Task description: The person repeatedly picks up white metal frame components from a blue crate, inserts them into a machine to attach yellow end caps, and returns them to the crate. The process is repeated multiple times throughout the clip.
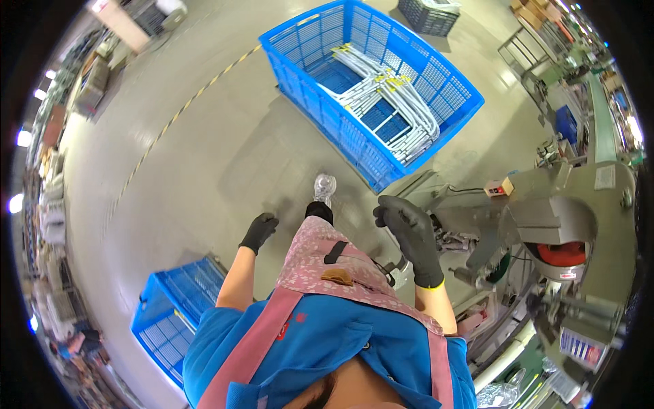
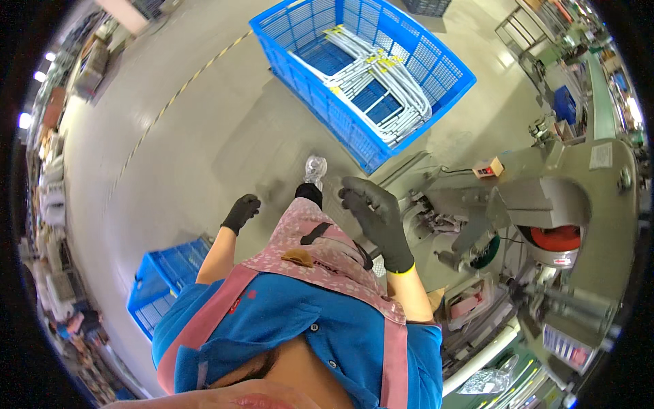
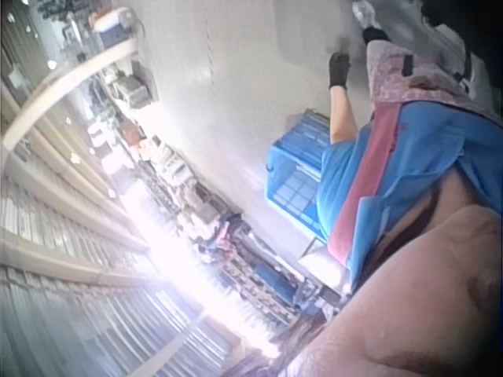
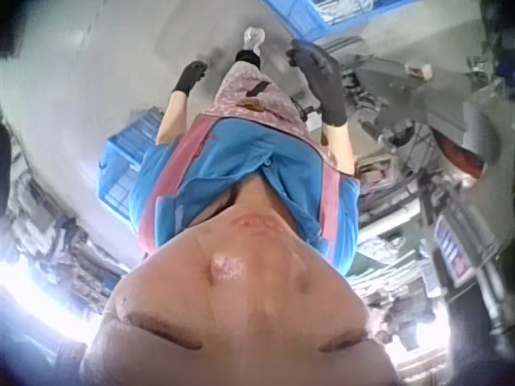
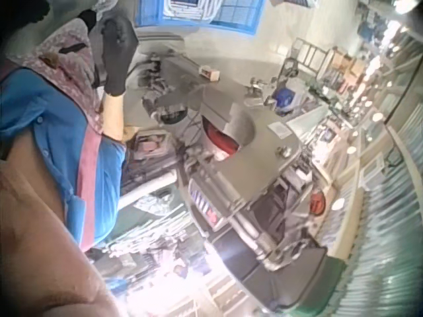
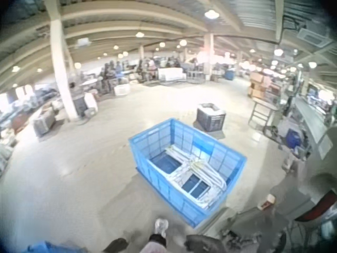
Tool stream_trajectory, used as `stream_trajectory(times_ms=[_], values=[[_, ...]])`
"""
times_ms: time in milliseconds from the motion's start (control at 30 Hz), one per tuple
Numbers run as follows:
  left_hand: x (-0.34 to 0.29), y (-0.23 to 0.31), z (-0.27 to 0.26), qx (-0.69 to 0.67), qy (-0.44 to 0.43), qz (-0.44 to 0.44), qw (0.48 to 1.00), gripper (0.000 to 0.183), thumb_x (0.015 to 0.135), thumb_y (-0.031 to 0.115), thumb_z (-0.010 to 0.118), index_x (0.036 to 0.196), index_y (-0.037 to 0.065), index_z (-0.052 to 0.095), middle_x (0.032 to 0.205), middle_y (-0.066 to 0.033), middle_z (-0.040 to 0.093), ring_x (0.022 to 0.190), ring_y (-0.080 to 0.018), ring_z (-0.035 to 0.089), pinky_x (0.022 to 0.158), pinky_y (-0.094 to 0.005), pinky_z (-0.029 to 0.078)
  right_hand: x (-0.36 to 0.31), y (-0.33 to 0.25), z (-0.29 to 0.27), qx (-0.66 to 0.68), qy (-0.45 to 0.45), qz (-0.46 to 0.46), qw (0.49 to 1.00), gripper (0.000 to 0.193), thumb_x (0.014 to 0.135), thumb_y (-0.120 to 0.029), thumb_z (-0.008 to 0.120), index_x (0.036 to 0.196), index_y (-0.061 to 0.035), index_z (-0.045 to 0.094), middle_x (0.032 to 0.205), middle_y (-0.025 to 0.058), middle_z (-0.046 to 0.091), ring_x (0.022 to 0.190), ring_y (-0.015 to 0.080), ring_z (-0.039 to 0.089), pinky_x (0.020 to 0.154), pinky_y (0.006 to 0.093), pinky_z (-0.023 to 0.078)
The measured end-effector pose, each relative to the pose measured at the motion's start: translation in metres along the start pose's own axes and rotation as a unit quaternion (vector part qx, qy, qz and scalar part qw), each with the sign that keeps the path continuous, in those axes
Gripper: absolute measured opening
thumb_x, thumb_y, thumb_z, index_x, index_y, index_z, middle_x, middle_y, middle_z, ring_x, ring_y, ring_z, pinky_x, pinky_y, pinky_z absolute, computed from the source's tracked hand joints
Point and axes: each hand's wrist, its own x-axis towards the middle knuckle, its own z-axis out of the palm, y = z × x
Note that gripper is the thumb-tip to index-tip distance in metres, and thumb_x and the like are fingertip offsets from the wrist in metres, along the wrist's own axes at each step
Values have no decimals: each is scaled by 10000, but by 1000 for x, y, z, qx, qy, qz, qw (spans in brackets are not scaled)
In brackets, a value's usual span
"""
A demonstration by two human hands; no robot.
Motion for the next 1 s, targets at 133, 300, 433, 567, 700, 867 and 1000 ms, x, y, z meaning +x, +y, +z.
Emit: stream_trajectory(times_ms=[133, 300, 433, 567, 700, 867, 1000], values=[[144, 99, 27, 172, -49, 174, 968, 294, 853, 235, 628, 1033, 6, 588, 829, -92, 629, 713, -178, 612, 653, -315, 496, 115, 96, -61, -271, 100, 15, 957, 411, 825, -202, 657, 1167, 11, 575, 984, 182, 658, 848, 280, 648, 746, 352, 508], [282, 224, 79, 212, -92, 297, 926, 347, 869, 213, 625, 1131, -7, 565, 939, -127, 647, 803, -185, 619, 709, -332, 504, 199, 200, -132, -478, 215, 151, 838, 586, 830, -333, 631, 1277, 8, 465, 1100, 250, 605, 1013, 402, 581, 882, 438, 455], [388, 285, 122, 158, -231, 167, 946, 359, 857, 199, 631, 1140, -11, 561, 994, -162, 648, 885, -260, 638, 776, -345, 504, 219, 261, -189, -383, 294, 393, 782, 737, 803, -361, 649, 1363, -1, 332, 1124, 284, 583, 1058, 450, 550, 931, 477, 423], [517, 276, 171, 386, -161, 247, 874, 394, 837, 297, 622, 1107, 14, 573, 978, -185, 647, 911, -321, 633, 798, -409, 497, 243, 303, -213, -309, 256, 589, 702, 737, 820, -396, 605, 1283, 108, 332, 1172, 312, 553, 1067, 471, 541, 900, 496, 436], [626, 238, 209, 429, -124, 173, 878, 499, 814, 415, 612, 1143, 43, 552, 1102, -206, 618, 1045, -366, 578, 873, -449, 458, 239, 299, -207, -322, 277, 568, 705, 734, 848, -378, 574, 1291, 137, 297, 1172, 348, 532, 1088, 472, 529, 909, 478, 437], [713, 211, 249, 515, -45, 101, 850, 958, 797, 506, 627, 1440, -36, 167, 1420, -268, 339, 1296, -377, 387, 1044, -425, 356, 254, 274, -199, -308, 290, 581, 695, 561, 841, -287, 627, 1133, 108, 357, 1086, 346, 561, 971, 490, 570, 825, 505, 455], [761, 199, 269, 571, 46, 172, 801, 1063, 706, 514, 717, 1438, -33, 174, 1427, -262, 330, 1292, -367, 390, 1061, -454, 316, 264, 259, -194, -287, 301, 545, 728, 569, 864, -300, 607, 1178, 89, 335, 1129, 335, 542, 1014, 469, 554, 842, 509, 445]])
